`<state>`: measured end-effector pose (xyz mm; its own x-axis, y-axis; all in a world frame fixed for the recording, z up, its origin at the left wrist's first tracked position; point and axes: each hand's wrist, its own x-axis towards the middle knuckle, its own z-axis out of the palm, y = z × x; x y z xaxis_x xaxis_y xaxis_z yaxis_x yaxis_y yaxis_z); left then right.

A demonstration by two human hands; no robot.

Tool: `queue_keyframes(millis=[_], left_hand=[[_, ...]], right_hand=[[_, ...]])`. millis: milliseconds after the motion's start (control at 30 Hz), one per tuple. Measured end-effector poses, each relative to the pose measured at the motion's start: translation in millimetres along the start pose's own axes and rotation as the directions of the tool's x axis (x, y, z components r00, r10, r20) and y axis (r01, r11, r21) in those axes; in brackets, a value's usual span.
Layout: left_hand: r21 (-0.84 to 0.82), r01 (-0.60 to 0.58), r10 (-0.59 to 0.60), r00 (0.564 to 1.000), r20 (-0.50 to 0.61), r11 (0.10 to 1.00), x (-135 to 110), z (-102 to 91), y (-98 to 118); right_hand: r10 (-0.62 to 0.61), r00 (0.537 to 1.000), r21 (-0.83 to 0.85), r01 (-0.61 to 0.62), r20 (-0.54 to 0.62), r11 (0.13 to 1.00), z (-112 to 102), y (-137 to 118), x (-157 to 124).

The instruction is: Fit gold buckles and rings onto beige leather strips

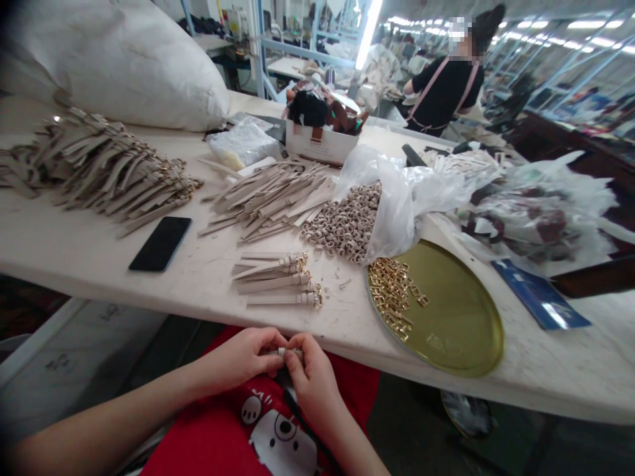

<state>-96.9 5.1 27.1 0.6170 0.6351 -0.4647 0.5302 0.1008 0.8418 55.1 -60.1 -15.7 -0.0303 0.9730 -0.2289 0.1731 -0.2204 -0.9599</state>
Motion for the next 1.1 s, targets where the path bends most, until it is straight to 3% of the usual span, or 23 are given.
queue_keyframes(millis=[167, 333, 500, 600, 700, 867, 967, 1100], left_hand=[[-0.139, -0.036, 0.045, 0.997, 0.062, 0.990, -5, -1.4, -5], [-0.177, 0.010, 0.008, 0.995, 0.099, 0.984, -6, -5.2, -11], [-0.158, -0.018, 0.032, 0.996, 0.086, 0.987, -4, 0.4, -9], [-0.200, -0.015, 0.037, 0.993, 0.109, 0.980, -1, 2.8, -7], [-0.257, 0.065, -0.025, 0.987, 0.157, 0.964, 0, -1.0, -6], [-0.093, 0.146, -0.119, 0.961, 0.248, 0.985, 2, -13.1, -7], [0.001, 0.120, -0.118, 0.974, 0.191, 0.993, 6, -12.6, -11], [-0.026, 0.097, -0.093, 0.986, 0.135, 0.995, 15, -3.9, -18]], right_hand=[[0.019, 0.999, 0.107, -0.023, 0.039, 0.994, 1, 2, -1], [-0.068, 0.998, -0.076, 0.067, -0.012, 0.995, 2, -1, -5], [-0.142, 0.990, -0.197, 0.136, -0.014, 0.971, 1, 2, -9], [-0.118, 0.993, -0.088, 0.116, -0.024, 0.989, 3, 8, -9], [-0.024, 0.997, 0.075, 0.029, -0.069, 0.997, 6, 11, -7], [-0.019, 0.988, 0.028, 0.023, -0.150, 0.999, 5, 8, -2], [-0.027, 0.987, -0.005, 0.026, -0.159, 1.000, 4, 9, 0], [0.039, 0.980, 0.062, -0.028, -0.197, 0.998, 6, 14, 2]])
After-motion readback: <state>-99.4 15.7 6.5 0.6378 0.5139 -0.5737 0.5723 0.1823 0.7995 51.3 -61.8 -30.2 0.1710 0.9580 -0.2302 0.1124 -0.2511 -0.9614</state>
